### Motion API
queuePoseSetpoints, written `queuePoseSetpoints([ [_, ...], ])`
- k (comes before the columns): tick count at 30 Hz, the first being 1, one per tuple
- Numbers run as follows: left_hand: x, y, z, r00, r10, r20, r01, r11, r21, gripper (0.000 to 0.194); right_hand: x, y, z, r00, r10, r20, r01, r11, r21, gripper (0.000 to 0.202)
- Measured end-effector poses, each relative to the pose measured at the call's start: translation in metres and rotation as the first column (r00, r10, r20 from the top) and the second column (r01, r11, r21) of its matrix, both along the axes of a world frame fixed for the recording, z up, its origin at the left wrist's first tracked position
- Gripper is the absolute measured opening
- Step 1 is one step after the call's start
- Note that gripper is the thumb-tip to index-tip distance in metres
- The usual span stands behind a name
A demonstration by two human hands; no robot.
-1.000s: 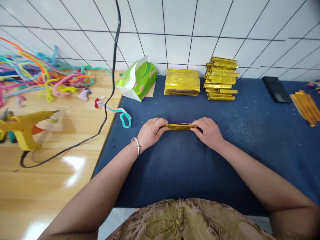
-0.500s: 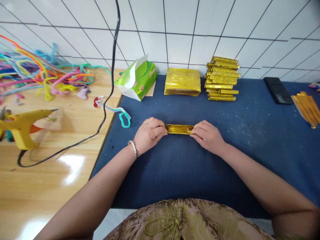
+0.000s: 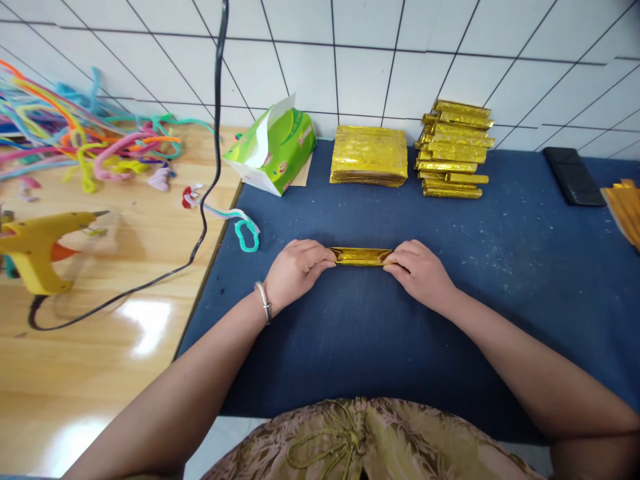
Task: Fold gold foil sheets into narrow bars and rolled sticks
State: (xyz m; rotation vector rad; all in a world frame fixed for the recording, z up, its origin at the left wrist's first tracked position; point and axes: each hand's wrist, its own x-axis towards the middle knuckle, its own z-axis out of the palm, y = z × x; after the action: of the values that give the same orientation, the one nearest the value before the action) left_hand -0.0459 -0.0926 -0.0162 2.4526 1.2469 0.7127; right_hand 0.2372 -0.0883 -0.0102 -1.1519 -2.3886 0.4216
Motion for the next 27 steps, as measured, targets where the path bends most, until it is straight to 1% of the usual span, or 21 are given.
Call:
queuePoseSetpoints([
  [4, 0.008, -0.006, 0.003, 0.994, 0.087, -0.07, -0.088, 0.996, -0.019, 0.019, -0.006, 0.003, 0.006, 0.998, -0.061, 0.029, 0.064, 0.991, -0.12, 0.021],
  [8, 0.013, -0.008, 0.005, 0.973, 0.151, -0.176, -0.155, 0.988, -0.011, 0.022, -0.011, 0.003, 0.012, 0.991, -0.103, 0.081, 0.115, 0.979, -0.166, 0.021],
  [12, 0.017, -0.007, 0.007, 0.957, 0.191, -0.219, -0.2, 0.98, -0.018, 0.02, -0.016, 0.002, 0.016, 0.975, -0.166, 0.148, 0.19, 0.968, -0.164, 0.021],
  [18, 0.018, -0.004, 0.01, 0.964, 0.204, -0.169, -0.219, 0.973, -0.074, 0.008, -0.02, 0.003, 0.016, 0.954, -0.227, 0.193, 0.258, 0.954, -0.152, 0.018],
  [23, 0.018, -0.001, 0.013, 0.959, 0.213, -0.188, -0.231, 0.97, -0.076, 0.007, -0.02, 0.004, 0.015, 0.941, -0.255, 0.223, 0.289, 0.947, -0.14, 0.017],
  [27, 0.019, 0.0, 0.012, 0.963, 0.206, -0.174, -0.221, 0.973, -0.068, 0.005, -0.02, 0.005, 0.013, 0.936, -0.26, 0.239, 0.295, 0.947, -0.124, 0.018],
])
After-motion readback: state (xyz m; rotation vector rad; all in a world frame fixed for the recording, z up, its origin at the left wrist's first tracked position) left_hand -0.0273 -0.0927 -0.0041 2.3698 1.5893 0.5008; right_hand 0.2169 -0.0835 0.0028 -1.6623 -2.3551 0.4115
